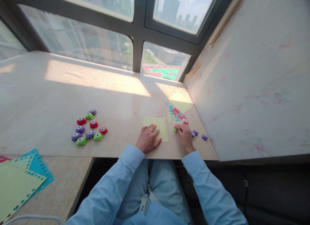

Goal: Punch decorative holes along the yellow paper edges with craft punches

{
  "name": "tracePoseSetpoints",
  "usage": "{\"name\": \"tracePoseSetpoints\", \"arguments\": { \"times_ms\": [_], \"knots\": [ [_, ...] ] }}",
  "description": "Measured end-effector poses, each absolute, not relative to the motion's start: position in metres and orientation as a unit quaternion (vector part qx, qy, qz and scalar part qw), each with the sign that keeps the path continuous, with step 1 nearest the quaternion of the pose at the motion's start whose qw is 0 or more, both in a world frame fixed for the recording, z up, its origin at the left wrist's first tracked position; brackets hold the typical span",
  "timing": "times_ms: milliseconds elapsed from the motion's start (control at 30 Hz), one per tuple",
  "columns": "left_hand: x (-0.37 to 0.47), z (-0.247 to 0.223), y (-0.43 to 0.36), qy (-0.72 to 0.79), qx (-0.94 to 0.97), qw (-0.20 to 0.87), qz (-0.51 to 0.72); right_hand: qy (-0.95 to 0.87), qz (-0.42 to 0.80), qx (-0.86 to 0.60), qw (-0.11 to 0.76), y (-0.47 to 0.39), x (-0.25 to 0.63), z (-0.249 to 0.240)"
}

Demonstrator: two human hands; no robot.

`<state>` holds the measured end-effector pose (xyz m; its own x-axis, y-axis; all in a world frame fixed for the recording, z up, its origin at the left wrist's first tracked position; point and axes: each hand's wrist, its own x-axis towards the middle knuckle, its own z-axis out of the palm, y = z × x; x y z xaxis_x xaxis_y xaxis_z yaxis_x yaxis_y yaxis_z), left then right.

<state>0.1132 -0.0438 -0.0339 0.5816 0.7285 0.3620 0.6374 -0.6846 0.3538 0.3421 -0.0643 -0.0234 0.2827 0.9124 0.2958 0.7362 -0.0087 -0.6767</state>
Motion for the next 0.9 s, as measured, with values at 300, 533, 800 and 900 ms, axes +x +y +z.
{"name": "tracePoseSetpoints", "arguments": {
  "times_ms": [300, 533, 800, 900],
  "knots": [
    [0.114, -0.032, -0.041, 0.402, 0.858, 0.097, 0.304, -0.538, 0.130, -0.685, 0.474, -0.078, 0.345, -0.031],
    [0.110, -0.027, -0.044, 0.387, 0.808, 0.119, 0.429, -0.454, 0.215, -0.655, 0.564, -0.094, 0.327, -0.022],
    [0.098, -0.019, -0.065, 0.407, 0.617, 0.491, 0.460, -0.619, 0.257, -0.510, 0.539, -0.115, 0.270, 0.008],
    [0.089, -0.014, -0.071, 0.391, 0.595, 0.573, 0.406, -0.635, 0.280, -0.479, 0.538, -0.117, 0.255, 0.004]
  ]
}}
